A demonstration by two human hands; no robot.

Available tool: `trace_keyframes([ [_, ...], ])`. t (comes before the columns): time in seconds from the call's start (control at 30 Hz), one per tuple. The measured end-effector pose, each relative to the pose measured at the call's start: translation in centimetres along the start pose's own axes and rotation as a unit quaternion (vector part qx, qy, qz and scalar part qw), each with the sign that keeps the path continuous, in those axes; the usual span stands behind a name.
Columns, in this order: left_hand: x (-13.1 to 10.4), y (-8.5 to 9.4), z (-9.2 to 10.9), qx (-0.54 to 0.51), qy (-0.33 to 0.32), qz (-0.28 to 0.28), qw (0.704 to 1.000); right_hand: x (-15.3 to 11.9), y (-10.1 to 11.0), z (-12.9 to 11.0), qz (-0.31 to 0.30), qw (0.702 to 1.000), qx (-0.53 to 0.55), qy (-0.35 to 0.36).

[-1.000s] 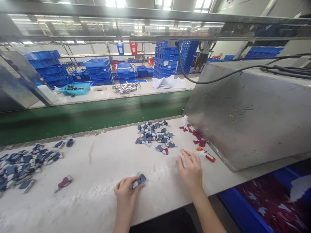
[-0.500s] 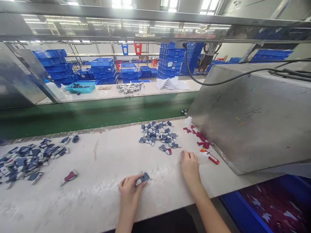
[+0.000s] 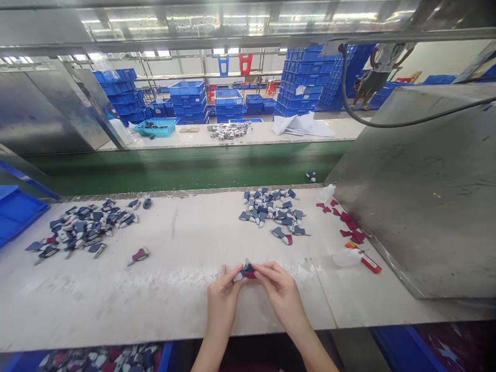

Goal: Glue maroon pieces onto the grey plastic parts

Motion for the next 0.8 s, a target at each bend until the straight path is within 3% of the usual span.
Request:
trace_keyframes([
  [0.2,-0.6,0.0,-0.2,-0.025,0.026,-0.013,0.999,-0.1,0.0,-0.3,0.031,0.999,0.024,-0.012],
  [0.4,-1.0,-0.2,-0.8,-0.099,0.071,-0.005,0.993,-1.0,0.2,-2.3,0.075,0.992,-0.037,0.099],
  [0.63,-1.8,-0.4,1.5,-0.174,0.084,0.009,0.981,-1.8,-0.1,-3.9,0.108,0.969,-0.067,0.211],
  [0.8,-2.6,-0.5,3.0,-0.182,0.094,-0.001,0.979,-2.2,0.3,-3.9,0.134,0.966,-0.081,0.204],
])
Point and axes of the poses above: each hand's wrist, its own x-axis towards the middle knuckle, its own y-axis out of the back of the hand, z = x × y, the point moved 5 cm from there along x, towards the middle knuckle, and after that the axes turned 7 degrees about z, right-handed, at the moved point
